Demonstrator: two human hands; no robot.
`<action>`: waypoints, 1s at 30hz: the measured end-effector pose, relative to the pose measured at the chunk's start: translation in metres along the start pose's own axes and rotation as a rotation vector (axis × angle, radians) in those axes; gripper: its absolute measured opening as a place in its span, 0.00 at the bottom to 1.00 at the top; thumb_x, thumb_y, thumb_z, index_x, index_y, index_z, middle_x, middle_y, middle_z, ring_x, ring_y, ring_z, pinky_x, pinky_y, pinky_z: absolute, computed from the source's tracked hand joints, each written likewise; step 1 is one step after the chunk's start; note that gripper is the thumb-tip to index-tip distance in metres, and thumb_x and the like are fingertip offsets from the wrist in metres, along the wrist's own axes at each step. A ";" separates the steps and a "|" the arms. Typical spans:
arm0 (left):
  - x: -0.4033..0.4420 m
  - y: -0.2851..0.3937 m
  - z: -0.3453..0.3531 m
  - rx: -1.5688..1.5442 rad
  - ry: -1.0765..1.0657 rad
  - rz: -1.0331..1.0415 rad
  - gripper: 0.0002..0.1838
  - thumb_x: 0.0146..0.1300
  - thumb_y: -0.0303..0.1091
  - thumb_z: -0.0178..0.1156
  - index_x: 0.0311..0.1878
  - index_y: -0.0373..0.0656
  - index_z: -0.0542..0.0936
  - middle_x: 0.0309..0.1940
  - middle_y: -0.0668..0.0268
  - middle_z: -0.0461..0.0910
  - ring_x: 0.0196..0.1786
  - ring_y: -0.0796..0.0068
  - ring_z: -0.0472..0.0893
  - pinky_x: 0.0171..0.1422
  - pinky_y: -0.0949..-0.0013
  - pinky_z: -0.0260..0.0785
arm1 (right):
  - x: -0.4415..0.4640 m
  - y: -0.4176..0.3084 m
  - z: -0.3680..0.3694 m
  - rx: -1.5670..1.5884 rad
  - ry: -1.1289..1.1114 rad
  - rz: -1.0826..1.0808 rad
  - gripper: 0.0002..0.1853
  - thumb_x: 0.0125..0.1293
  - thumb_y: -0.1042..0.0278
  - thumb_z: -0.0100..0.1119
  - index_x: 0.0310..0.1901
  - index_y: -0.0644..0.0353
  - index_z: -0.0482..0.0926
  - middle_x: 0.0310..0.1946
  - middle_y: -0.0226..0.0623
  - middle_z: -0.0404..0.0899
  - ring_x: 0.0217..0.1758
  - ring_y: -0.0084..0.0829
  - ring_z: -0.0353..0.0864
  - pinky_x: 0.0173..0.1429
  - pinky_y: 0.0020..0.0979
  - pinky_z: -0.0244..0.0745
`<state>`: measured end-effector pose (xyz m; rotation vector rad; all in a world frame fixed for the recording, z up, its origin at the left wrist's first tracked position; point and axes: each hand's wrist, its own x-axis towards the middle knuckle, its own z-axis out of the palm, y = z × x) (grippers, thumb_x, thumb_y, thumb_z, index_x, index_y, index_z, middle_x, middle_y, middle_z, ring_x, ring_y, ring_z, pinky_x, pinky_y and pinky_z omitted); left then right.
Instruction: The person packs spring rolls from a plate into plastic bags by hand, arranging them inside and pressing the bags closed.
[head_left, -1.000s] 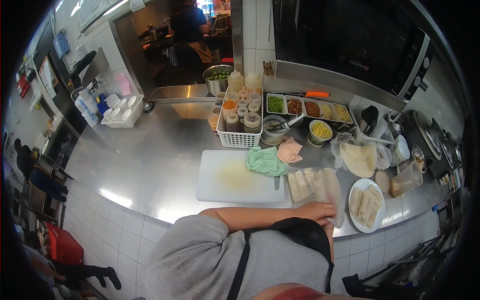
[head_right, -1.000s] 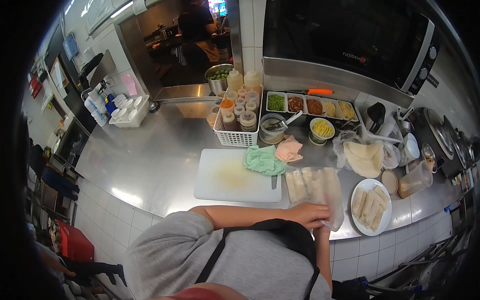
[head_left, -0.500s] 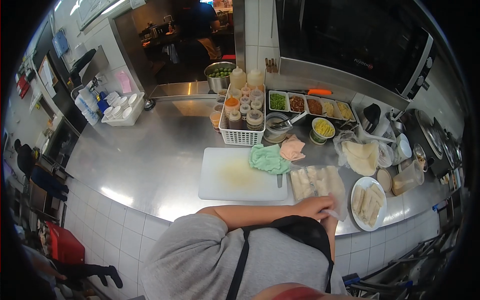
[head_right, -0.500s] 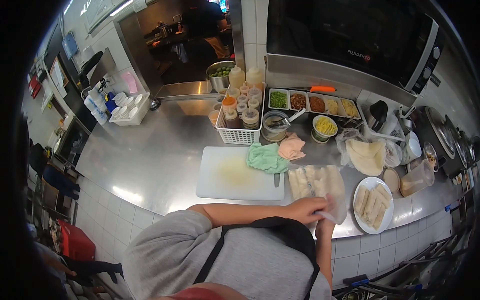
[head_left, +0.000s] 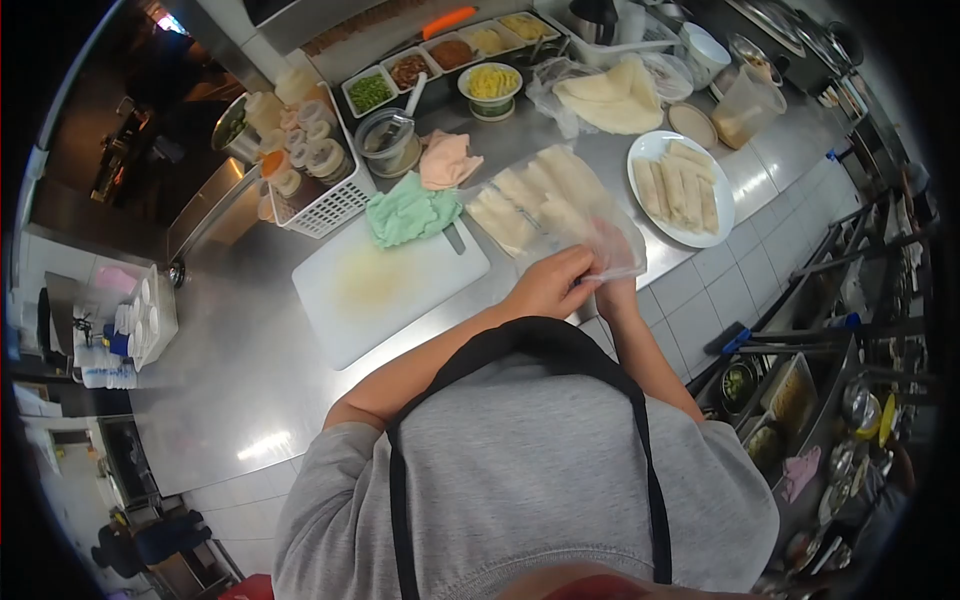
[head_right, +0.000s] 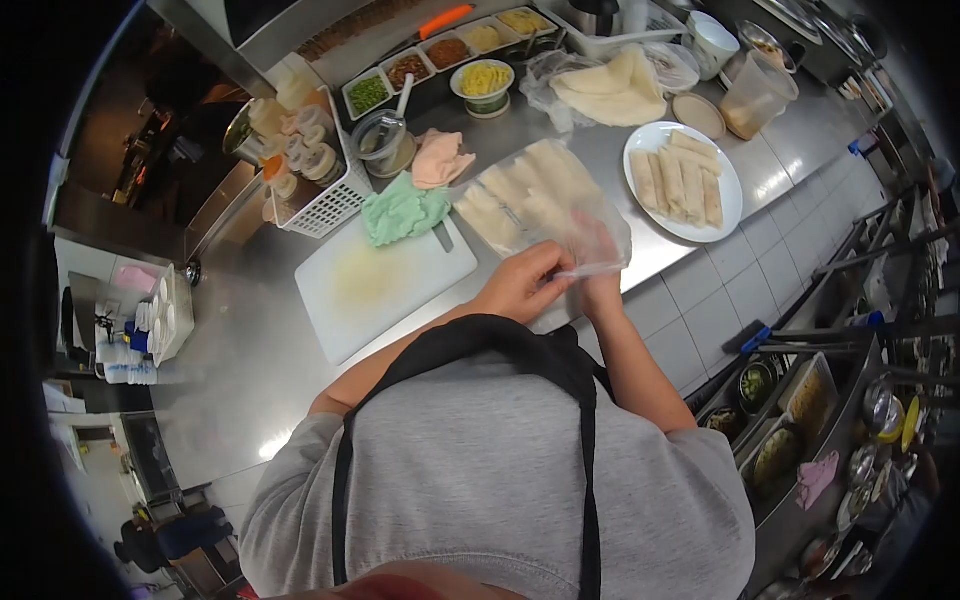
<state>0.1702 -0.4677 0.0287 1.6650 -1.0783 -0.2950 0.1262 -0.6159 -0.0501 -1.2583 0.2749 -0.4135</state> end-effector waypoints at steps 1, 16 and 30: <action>0.004 0.003 -0.002 -0.010 -0.008 -0.002 0.06 0.61 0.28 0.60 0.38 0.38 0.73 0.32 0.61 0.72 0.34 0.68 0.74 0.39 0.68 0.67 | -0.001 -0.010 0.004 0.003 -0.006 0.030 0.22 0.67 0.64 0.51 0.60 0.62 0.68 0.52 0.35 0.72 0.54 0.25 0.72 0.57 0.28 0.68; 0.009 0.007 -0.003 0.130 0.064 0.169 0.05 0.60 0.28 0.60 0.37 0.40 0.74 0.29 0.62 0.72 0.33 0.66 0.75 0.36 0.69 0.68 | 0.036 0.016 0.009 -0.327 -0.066 -0.279 0.21 0.64 0.71 0.54 0.59 0.60 0.70 0.50 0.33 0.74 0.51 0.25 0.73 0.55 0.26 0.69; 0.013 0.009 -0.007 0.211 0.000 0.241 0.06 0.58 0.28 0.60 0.37 0.40 0.74 0.30 0.60 0.71 0.33 0.61 0.75 0.36 0.64 0.68 | 0.072 -0.002 0.045 -0.537 -0.142 -0.215 0.23 0.64 0.58 0.58 0.58 0.59 0.71 0.54 0.39 0.76 0.57 0.40 0.74 0.61 0.35 0.66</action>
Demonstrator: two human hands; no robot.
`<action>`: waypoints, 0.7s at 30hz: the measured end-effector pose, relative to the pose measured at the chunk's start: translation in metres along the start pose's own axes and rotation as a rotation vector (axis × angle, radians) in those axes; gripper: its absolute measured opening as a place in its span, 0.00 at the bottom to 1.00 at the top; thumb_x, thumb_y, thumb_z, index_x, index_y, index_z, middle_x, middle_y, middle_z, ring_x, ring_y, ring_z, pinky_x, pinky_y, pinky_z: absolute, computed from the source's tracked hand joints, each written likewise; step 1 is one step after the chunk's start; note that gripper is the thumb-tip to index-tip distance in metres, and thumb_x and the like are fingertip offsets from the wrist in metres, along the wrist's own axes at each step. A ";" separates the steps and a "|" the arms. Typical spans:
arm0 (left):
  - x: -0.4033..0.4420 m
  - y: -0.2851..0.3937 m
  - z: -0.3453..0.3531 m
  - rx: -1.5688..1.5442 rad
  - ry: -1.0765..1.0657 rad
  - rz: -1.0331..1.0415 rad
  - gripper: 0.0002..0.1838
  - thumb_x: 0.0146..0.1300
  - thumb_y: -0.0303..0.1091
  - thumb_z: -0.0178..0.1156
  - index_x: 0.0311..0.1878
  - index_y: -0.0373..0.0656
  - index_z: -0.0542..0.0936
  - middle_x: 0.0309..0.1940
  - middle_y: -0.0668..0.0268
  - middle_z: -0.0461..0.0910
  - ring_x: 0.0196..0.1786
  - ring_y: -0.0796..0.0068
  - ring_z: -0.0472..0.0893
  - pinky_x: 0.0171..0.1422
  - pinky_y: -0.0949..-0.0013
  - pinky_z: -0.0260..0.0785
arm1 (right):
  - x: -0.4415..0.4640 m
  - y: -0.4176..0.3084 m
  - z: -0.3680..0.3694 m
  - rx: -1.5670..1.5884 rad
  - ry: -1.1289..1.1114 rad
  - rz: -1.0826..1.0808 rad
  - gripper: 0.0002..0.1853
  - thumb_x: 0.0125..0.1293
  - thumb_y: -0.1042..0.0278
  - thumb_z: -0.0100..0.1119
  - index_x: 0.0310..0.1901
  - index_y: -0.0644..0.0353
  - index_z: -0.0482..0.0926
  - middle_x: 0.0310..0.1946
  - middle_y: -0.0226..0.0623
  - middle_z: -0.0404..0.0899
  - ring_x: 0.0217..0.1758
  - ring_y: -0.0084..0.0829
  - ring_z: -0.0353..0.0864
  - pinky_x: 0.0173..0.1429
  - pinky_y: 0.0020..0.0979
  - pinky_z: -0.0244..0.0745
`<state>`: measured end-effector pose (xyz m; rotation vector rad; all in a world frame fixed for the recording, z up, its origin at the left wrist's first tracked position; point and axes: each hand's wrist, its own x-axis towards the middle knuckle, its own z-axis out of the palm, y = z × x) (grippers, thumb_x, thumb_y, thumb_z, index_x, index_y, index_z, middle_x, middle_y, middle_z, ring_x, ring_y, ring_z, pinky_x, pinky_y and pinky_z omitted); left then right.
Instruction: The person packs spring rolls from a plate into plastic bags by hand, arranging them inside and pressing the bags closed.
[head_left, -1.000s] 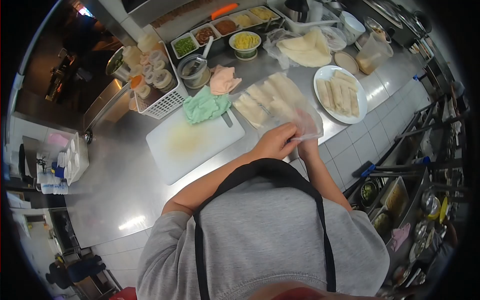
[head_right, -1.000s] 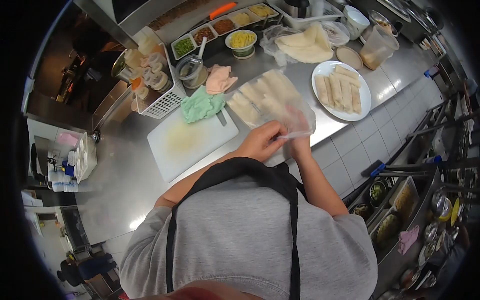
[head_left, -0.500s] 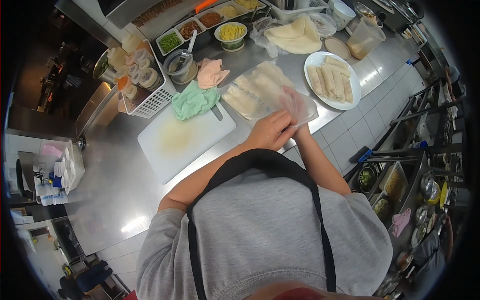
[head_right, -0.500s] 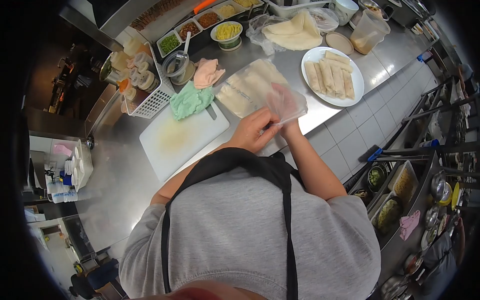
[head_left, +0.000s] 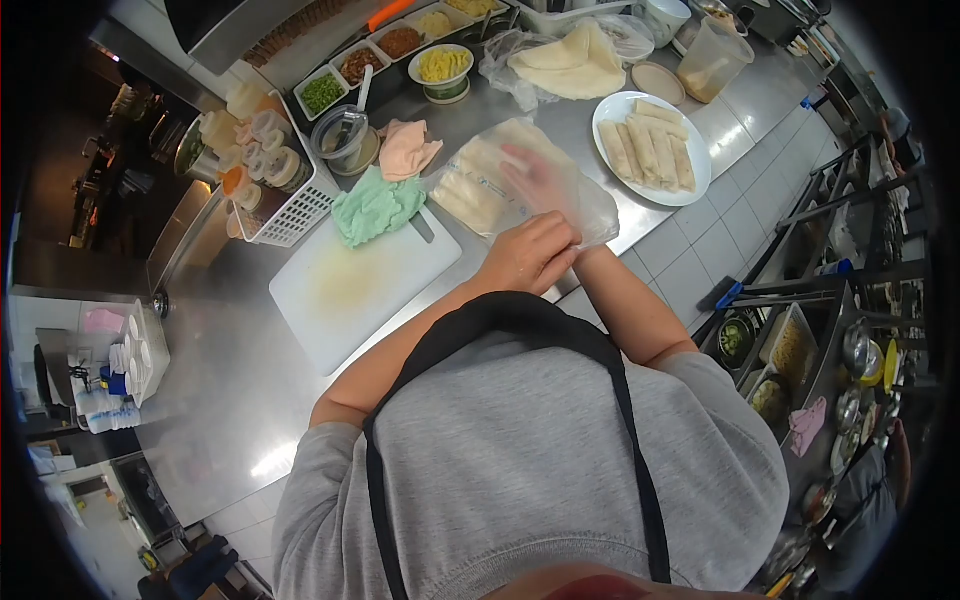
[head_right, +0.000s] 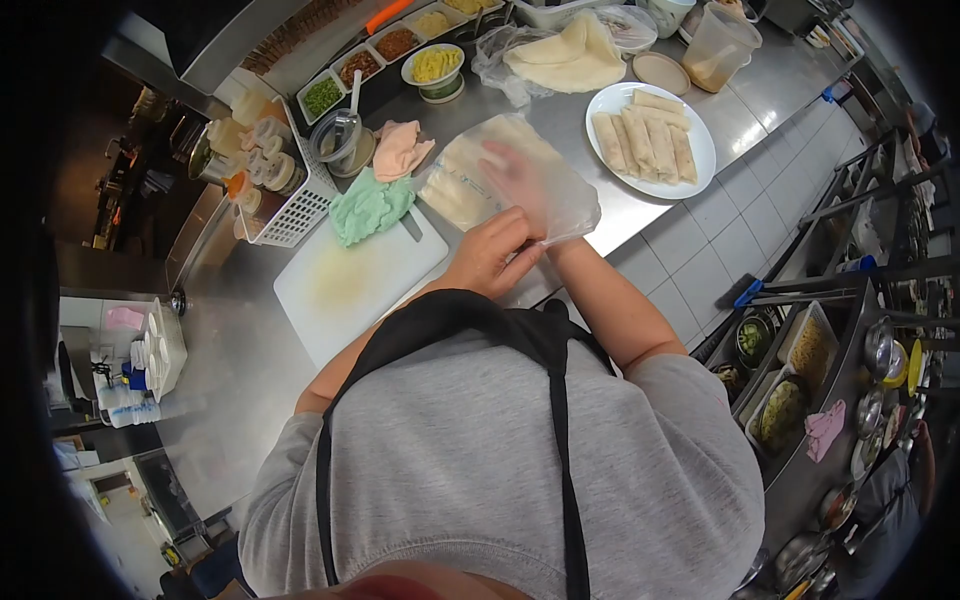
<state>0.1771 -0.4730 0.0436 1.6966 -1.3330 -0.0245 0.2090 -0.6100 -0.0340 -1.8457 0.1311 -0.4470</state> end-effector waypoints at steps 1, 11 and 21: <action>0.000 -0.001 0.000 0.006 0.004 -0.007 0.06 0.58 0.28 0.60 0.37 0.40 0.74 0.30 0.60 0.71 0.33 0.61 0.75 0.36 0.65 0.68 | 0.002 -0.011 -0.005 -0.008 -0.037 -0.005 0.23 0.65 0.56 0.57 0.59 0.58 0.71 0.55 0.41 0.76 0.58 0.41 0.74 0.61 0.36 0.66; -0.005 -0.009 0.005 -0.070 -0.035 -0.052 0.07 0.57 0.23 0.61 0.38 0.39 0.75 0.30 0.62 0.73 0.31 0.69 0.76 0.35 0.71 0.67 | -0.047 0.008 -0.036 -0.551 -0.045 -0.310 0.24 0.63 0.57 0.57 0.59 0.57 0.72 0.56 0.48 0.74 0.58 0.44 0.73 0.61 0.39 0.67; 0.003 -0.005 -0.003 0.048 0.064 -0.024 0.12 0.52 0.21 0.58 0.40 0.45 0.77 0.46 0.63 0.74 0.40 0.63 0.78 0.39 0.66 0.72 | -0.007 0.066 -0.274 -0.939 0.362 0.400 0.22 0.60 0.51 0.58 0.47 0.61 0.81 0.41 0.46 0.82 0.43 0.40 0.82 0.48 0.40 0.76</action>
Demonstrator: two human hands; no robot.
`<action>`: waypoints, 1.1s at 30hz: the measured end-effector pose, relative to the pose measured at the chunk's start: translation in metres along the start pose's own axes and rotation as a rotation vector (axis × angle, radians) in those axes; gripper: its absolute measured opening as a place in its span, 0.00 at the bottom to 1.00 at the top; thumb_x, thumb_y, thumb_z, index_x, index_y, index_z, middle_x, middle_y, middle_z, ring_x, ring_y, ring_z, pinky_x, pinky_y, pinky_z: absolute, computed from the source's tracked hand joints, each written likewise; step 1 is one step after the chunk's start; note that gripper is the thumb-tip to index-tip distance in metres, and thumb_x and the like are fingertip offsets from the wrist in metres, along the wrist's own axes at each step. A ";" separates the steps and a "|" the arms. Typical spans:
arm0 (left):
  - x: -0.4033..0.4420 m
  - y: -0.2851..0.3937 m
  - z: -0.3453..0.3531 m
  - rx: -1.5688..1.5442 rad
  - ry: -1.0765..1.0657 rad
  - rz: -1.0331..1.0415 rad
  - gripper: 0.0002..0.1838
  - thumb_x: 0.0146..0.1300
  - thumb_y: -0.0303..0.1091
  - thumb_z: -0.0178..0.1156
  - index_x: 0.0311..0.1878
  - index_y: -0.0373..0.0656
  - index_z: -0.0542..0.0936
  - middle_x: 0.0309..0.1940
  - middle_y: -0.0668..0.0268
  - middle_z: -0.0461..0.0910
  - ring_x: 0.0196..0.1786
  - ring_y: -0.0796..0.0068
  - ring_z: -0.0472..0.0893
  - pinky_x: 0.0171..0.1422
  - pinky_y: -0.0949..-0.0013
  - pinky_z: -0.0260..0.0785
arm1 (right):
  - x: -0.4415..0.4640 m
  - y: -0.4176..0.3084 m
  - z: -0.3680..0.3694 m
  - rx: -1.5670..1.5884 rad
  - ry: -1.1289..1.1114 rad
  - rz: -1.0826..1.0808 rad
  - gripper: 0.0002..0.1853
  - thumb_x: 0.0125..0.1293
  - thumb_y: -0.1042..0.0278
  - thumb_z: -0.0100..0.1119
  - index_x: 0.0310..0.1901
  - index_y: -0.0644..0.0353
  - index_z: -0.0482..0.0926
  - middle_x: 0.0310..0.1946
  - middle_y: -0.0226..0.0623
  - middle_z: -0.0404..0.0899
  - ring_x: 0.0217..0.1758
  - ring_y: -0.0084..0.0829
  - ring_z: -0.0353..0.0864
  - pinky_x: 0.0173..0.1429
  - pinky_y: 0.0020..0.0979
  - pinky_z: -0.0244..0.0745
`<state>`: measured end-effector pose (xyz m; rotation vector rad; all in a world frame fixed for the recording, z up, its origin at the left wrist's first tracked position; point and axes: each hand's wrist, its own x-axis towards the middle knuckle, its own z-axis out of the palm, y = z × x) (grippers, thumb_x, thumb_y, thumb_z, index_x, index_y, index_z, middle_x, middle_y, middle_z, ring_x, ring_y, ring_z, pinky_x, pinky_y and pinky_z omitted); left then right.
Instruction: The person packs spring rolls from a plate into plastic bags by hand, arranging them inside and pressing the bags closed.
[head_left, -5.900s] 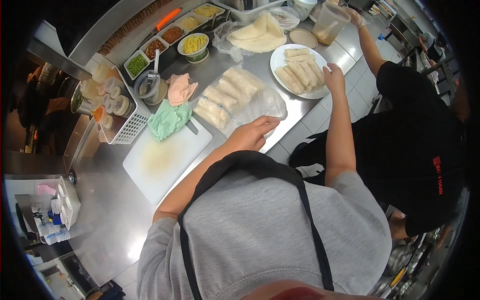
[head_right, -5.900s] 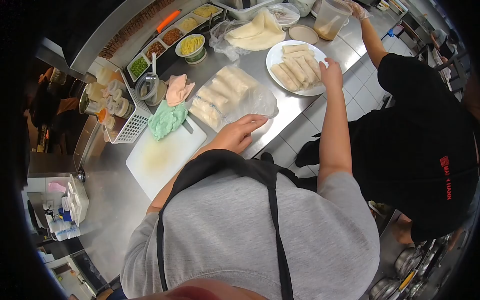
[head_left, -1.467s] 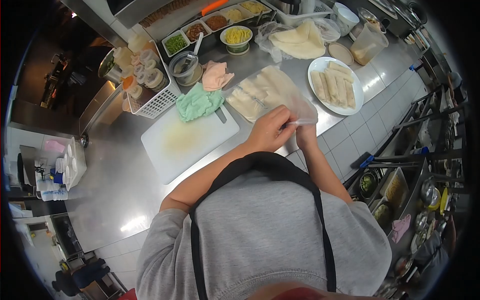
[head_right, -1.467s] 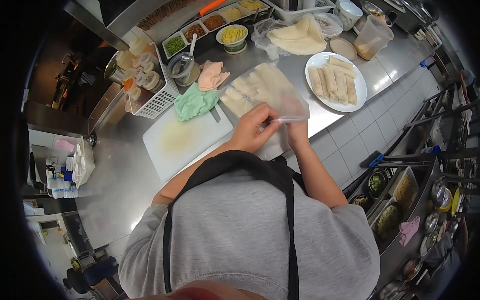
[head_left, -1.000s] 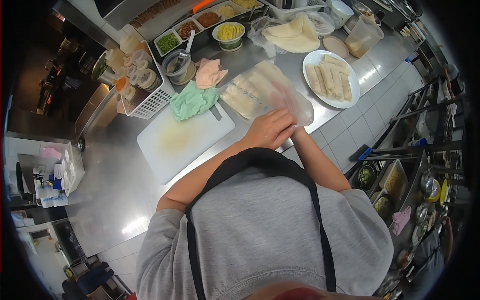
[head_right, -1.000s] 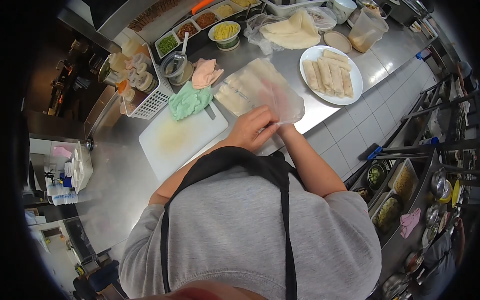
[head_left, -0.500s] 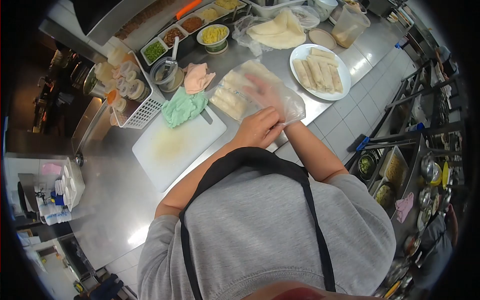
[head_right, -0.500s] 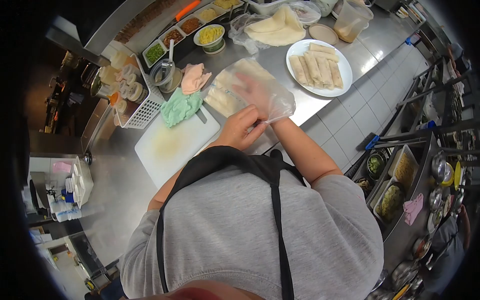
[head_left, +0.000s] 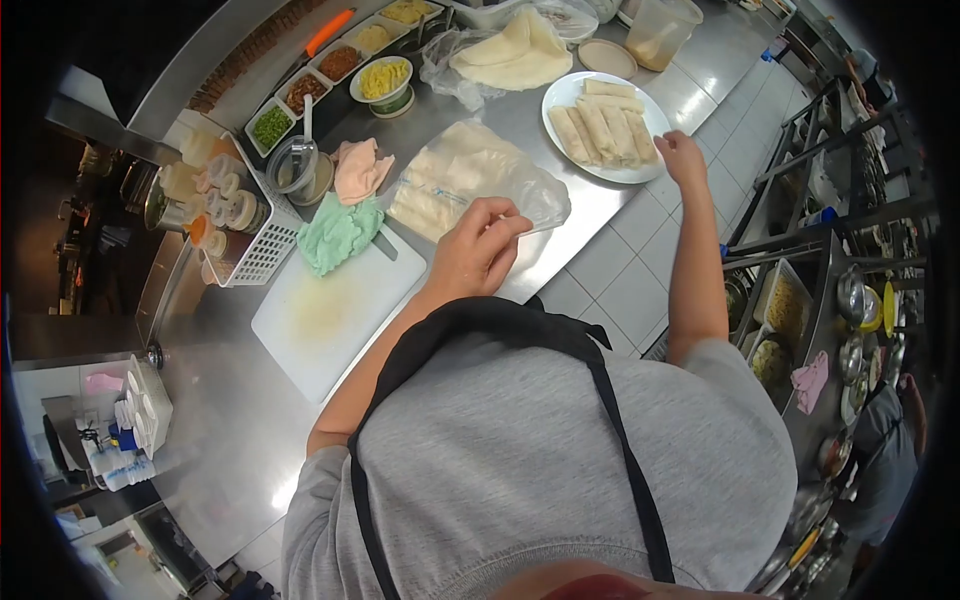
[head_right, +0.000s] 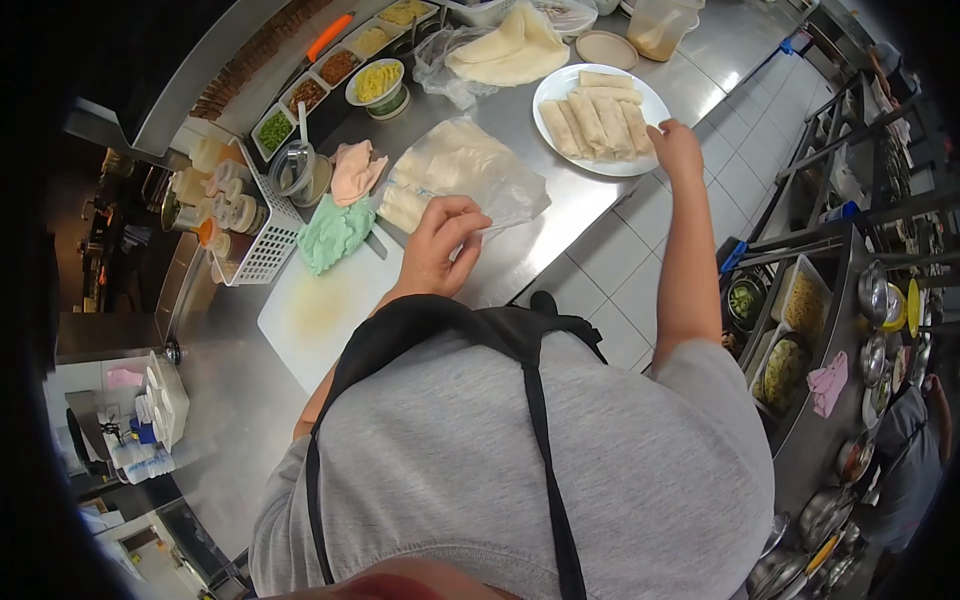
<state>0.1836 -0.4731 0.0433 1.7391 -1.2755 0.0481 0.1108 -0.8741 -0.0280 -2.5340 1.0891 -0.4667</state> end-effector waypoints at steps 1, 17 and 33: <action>0.002 0.001 0.001 0.069 -0.027 0.050 0.12 0.51 0.21 0.58 0.40 0.46 0.78 0.49 0.63 0.73 0.45 0.64 0.77 0.41 0.66 0.72 | 0.006 -0.003 0.001 0.000 0.004 0.006 0.22 0.60 0.51 0.58 0.47 0.61 0.81 0.41 0.46 0.82 0.43 0.40 0.82 0.48 0.40 0.76; 0.050 -0.023 -0.020 0.369 -0.288 -0.155 0.20 0.53 0.20 0.52 0.52 0.41 0.76 0.48 0.57 0.74 0.47 0.54 0.77 0.47 0.60 0.71 | 0.011 -0.017 0.003 0.126 0.083 0.121 0.18 0.54 0.59 0.64 0.44 0.61 0.77 0.43 0.44 0.80 0.45 0.38 0.80 0.48 0.36 0.74; 0.041 0.010 0.009 0.130 -0.349 0.037 0.40 0.46 0.15 0.49 0.68 0.46 0.63 0.66 0.60 0.65 0.58 0.54 0.74 0.51 0.63 0.73 | -0.161 -0.150 0.033 0.843 -0.177 -0.200 0.15 0.54 0.70 0.66 0.41 0.65 0.74 0.35 0.40 0.79 0.35 0.31 0.79 0.41 0.30 0.74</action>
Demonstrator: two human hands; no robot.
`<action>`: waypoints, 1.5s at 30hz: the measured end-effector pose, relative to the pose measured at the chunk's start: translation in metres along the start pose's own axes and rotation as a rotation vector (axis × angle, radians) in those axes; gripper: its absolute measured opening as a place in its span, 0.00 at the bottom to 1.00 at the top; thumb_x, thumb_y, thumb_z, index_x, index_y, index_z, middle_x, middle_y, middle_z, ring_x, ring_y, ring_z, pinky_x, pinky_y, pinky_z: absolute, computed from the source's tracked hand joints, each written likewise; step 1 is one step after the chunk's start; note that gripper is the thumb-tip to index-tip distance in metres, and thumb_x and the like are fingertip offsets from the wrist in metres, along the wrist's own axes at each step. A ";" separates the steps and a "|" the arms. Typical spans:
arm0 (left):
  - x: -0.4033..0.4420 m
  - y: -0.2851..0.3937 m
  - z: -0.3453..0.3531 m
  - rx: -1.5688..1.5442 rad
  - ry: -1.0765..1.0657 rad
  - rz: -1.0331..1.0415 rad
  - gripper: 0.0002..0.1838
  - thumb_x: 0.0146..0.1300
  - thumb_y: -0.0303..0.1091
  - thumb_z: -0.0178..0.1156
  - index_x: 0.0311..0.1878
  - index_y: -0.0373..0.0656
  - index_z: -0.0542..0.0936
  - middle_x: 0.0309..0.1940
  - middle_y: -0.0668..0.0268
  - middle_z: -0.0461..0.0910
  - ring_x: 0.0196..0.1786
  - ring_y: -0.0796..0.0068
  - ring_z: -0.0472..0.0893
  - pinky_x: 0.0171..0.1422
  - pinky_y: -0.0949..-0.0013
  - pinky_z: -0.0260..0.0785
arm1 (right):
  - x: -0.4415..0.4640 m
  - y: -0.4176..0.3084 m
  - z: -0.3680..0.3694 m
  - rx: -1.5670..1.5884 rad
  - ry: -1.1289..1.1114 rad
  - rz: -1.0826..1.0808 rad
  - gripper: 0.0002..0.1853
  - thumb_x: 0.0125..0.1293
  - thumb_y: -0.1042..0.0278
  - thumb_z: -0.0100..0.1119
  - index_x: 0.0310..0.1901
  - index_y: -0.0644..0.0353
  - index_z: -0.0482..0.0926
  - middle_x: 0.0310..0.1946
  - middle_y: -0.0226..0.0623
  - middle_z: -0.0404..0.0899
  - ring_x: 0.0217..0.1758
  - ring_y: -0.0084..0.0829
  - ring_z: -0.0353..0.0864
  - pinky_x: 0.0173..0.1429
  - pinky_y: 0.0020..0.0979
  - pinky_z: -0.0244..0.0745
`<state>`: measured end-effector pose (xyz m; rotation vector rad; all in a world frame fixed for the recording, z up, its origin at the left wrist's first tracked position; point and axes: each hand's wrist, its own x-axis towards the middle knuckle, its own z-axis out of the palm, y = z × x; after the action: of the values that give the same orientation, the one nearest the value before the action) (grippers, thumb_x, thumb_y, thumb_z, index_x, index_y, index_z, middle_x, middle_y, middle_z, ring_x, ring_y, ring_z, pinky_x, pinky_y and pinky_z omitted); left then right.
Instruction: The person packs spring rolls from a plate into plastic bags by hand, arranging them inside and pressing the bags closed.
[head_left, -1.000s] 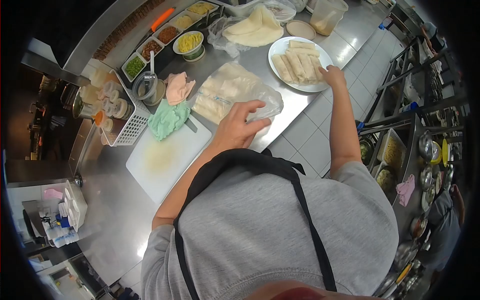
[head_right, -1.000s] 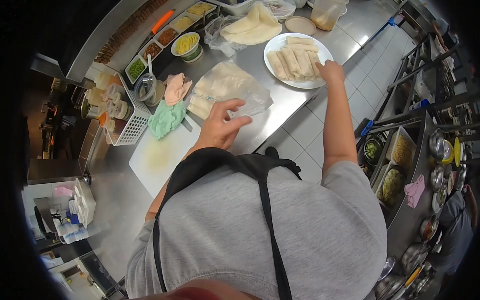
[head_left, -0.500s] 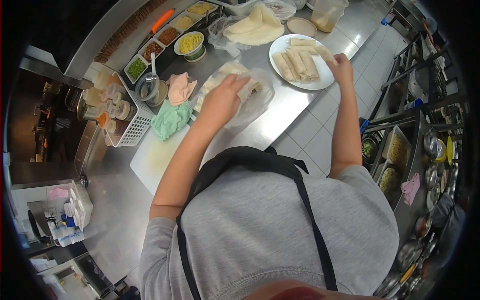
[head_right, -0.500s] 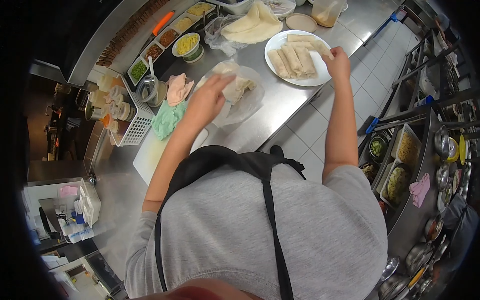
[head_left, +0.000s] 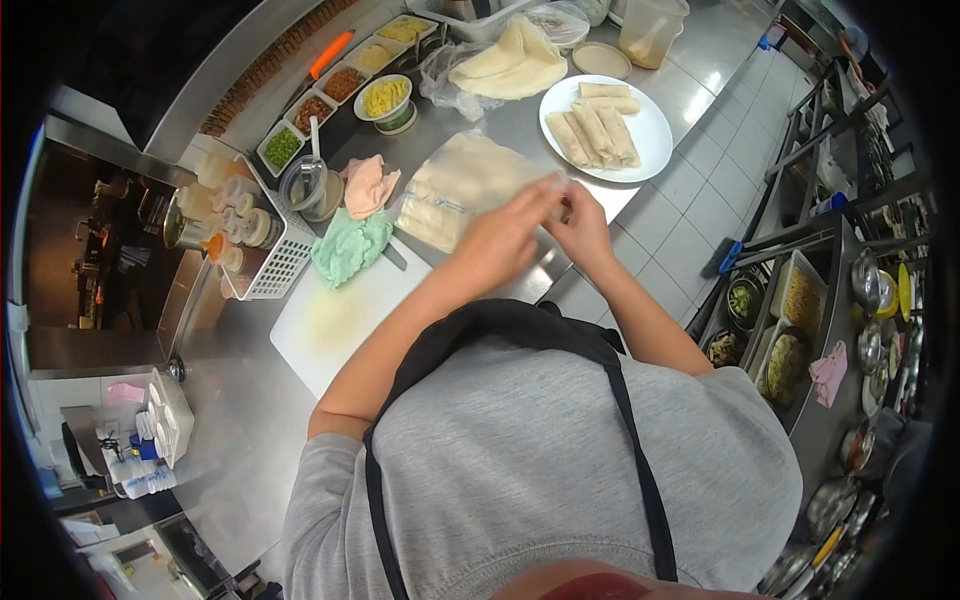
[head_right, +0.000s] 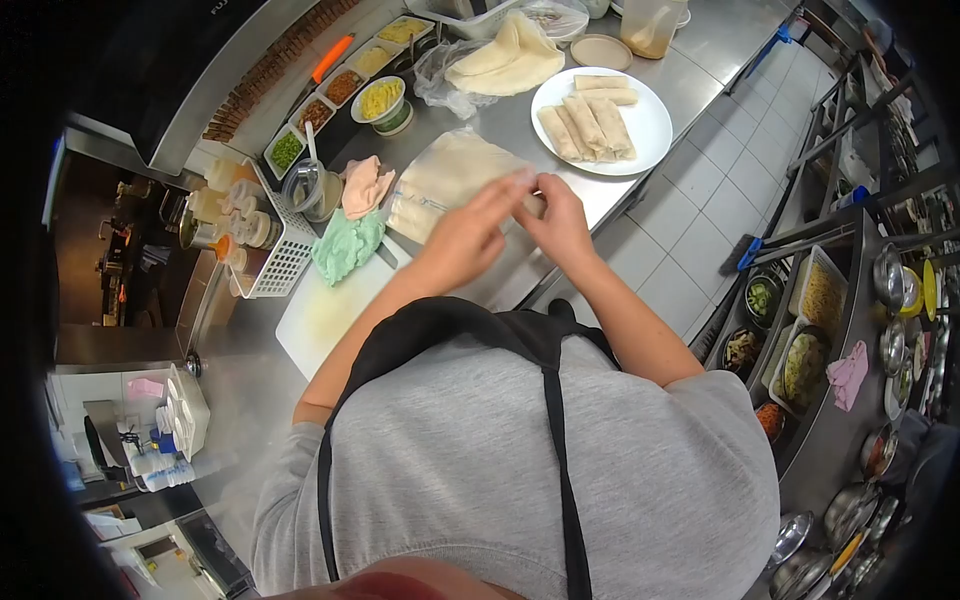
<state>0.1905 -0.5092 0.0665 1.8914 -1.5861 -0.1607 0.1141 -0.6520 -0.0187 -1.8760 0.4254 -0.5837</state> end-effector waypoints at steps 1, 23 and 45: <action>-0.003 0.003 0.006 -0.015 -0.038 -0.007 0.40 0.46 0.14 0.49 0.68 0.47 0.62 0.67 0.61 0.64 0.58 0.54 0.74 0.51 0.63 0.73 | -0.003 -0.002 0.005 0.011 0.029 0.028 0.14 0.54 0.70 0.65 0.40 0.65 0.73 0.34 0.40 0.78 0.35 0.32 0.79 0.41 0.31 0.74; -0.001 -0.003 0.017 0.044 0.005 0.024 0.31 0.53 0.20 0.51 0.65 0.40 0.65 0.70 0.63 0.58 0.56 0.55 0.75 0.47 0.58 0.75 | 0.032 0.022 0.084 0.215 0.097 -0.232 0.16 0.66 0.65 0.52 0.53 0.60 0.73 0.48 0.42 0.75 0.51 0.35 0.72 0.56 0.35 0.66; 0.001 0.001 0.008 0.102 -0.006 0.102 0.29 0.57 0.22 0.50 0.65 0.42 0.65 0.68 0.64 0.61 0.51 0.58 0.78 0.45 0.58 0.75 | 0.042 0.034 0.091 0.301 -0.002 -0.154 0.21 0.64 0.65 0.55 0.58 0.61 0.72 0.54 0.37 0.73 0.60 0.32 0.69 0.64 0.32 0.64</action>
<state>0.1860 -0.5132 0.0615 1.8831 -1.7201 -0.0423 0.2005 -0.6187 -0.0699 -1.6284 0.1804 -0.7079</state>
